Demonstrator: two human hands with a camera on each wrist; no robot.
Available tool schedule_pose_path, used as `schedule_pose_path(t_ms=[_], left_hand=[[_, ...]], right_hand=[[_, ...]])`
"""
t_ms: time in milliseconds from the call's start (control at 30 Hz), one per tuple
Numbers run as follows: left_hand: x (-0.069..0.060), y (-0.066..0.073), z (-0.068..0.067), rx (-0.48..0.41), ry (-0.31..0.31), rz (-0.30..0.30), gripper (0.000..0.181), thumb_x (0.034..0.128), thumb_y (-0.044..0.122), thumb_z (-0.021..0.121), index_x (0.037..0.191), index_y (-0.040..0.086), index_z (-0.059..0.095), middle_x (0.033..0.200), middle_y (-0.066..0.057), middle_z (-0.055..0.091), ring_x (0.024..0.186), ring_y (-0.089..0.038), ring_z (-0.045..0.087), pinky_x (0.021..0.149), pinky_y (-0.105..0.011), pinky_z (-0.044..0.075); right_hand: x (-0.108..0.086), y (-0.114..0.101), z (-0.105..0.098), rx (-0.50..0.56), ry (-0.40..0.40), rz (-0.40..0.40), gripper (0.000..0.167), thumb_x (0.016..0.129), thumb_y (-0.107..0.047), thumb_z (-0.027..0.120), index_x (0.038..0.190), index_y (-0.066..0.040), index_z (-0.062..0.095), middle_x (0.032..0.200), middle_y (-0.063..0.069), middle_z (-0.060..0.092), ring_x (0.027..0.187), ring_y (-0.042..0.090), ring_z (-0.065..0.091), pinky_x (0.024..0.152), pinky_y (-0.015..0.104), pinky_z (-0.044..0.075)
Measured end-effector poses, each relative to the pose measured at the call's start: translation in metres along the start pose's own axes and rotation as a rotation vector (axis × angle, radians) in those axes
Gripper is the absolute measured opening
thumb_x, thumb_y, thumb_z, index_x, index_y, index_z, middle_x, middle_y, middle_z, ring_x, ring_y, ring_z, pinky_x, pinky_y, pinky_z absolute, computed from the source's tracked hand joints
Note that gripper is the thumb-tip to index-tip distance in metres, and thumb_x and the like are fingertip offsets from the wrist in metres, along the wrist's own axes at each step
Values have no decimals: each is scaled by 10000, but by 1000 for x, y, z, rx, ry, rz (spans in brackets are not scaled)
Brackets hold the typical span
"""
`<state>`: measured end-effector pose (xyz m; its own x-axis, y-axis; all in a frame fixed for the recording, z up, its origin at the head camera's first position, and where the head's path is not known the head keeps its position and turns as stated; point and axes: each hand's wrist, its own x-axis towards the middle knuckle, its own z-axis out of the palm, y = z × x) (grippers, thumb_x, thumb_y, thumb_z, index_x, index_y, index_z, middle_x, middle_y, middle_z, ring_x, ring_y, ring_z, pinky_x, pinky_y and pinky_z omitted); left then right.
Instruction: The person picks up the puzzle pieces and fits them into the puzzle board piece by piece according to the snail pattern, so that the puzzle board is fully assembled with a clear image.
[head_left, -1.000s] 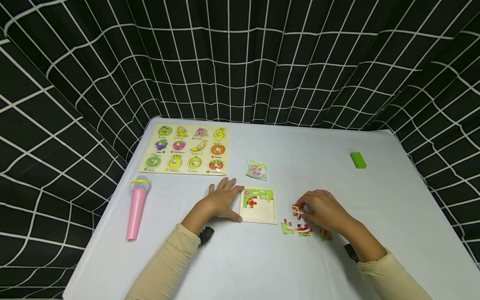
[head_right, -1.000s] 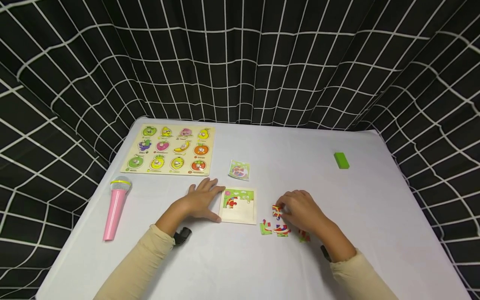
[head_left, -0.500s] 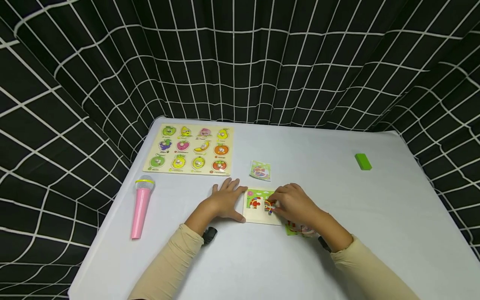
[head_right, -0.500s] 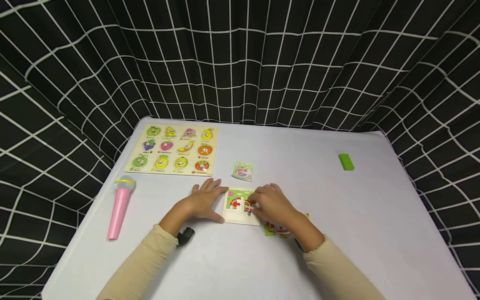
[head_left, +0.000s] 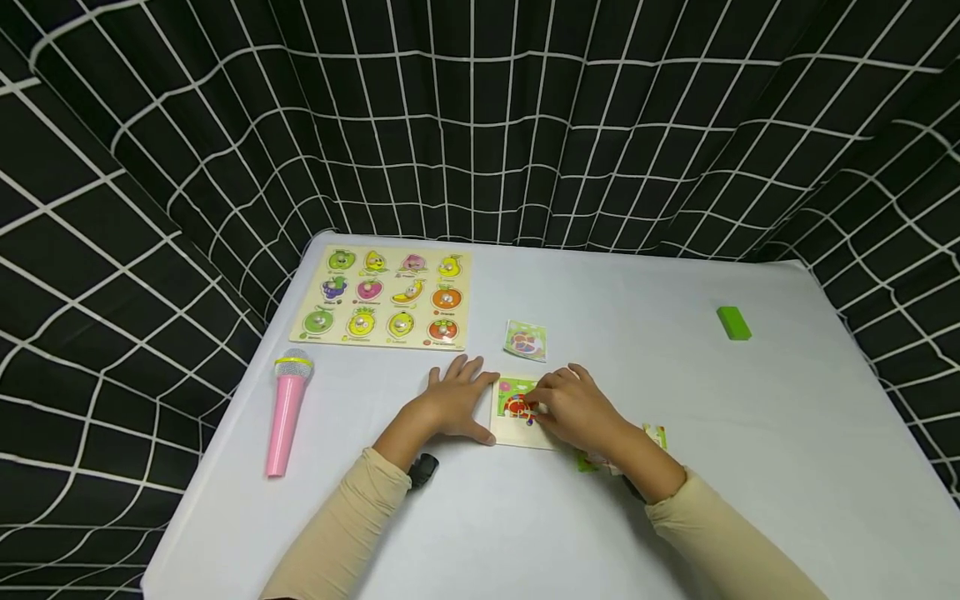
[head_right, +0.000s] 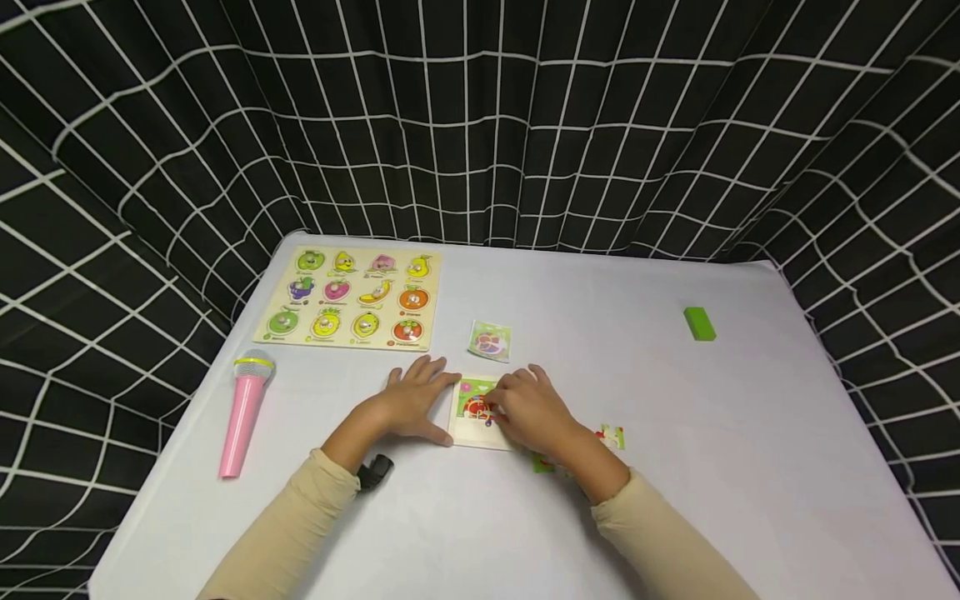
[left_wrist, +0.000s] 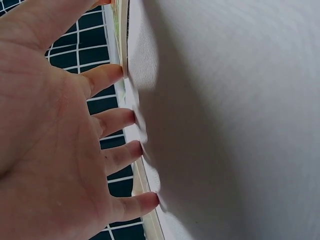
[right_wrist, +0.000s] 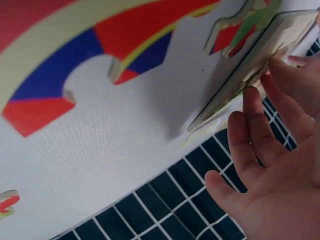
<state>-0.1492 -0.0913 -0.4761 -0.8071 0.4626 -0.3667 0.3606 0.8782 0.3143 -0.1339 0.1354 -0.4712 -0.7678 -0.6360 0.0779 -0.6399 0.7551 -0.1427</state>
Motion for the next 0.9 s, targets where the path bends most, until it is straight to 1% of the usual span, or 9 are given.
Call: schedule_pose_path(t_ms=[167, 333, 433, 533, 700, 767, 900], left_hand=[[-3, 2, -2, -5, -6, -1, 1003, 693, 560, 806, 1511, 226, 332, 1617, -106, 171, 1493, -348, 75, 1107, -662, 174], [-3, 3, -4, -3, 2, -3, 1003, 696, 562, 804, 1511, 225, 327, 1617, -110, 168, 1494, -348, 72, 1109, -659, 175], [-2, 3, -4, -2, 7, -4, 1002, 694, 566, 803, 1510, 224, 333, 1616, -109, 171, 1493, -348, 76, 1108, -655, 181], [-2, 3, -4, -5, 8, -3, 1001, 693, 568, 804, 1509, 224, 338, 1616, -108, 172, 1492, -351, 78, 1106, -657, 183], [-2, 2, -2, -10, 3, -2, 1001, 691, 560, 808, 1509, 226, 338, 1618, -104, 165, 1493, -350, 69, 1105, -664, 174], [-1, 2, -2, -8, -1, -1, 1005, 691, 561, 808, 1511, 227, 334, 1620, -102, 159, 1495, -347, 63, 1106, -664, 171], [-1, 1, -2, 0, 1, 3, 1009, 689, 566, 807, 1512, 225, 330, 1618, -106, 162, 1493, -352, 69, 1103, -665, 177]], right_hand=[[-1, -4, 1, -53, 2, -10, 239, 786, -203, 806, 1021, -209, 766, 992, -10, 698, 1016, 237, 611, 1026, 591, 355], [-1, -5, 0, -117, 9, -23, 249, 773, -201, 816, 1014, -239, 766, 981, -31, 692, 1012, 219, 607, 1034, 570, 358], [0, -4, -1, -131, 0, -28, 245, 785, -208, 807, 1023, -246, 764, 983, -34, 688, 1013, 217, 607, 1032, 561, 366], [-1, -4, -2, -108, -8, -26, 236, 804, -221, 791, 1037, -232, 762, 992, -31, 689, 1018, 220, 608, 1023, 562, 375], [-7, 0, -6, -26, 23, -31, 221, 816, -211, 776, 1034, -177, 753, 994, -16, 696, 1012, 232, 613, 999, 554, 391], [-13, 6, -9, -1, 41, -22, 241, 801, -202, 789, 1035, -156, 746, 1005, -1, 700, 1014, 243, 615, 988, 547, 397], [-31, 25, -16, 21, 38, 36, 304, 770, -183, 814, 1055, -113, 736, 1045, 46, 704, 1038, 280, 615, 978, 545, 396]])
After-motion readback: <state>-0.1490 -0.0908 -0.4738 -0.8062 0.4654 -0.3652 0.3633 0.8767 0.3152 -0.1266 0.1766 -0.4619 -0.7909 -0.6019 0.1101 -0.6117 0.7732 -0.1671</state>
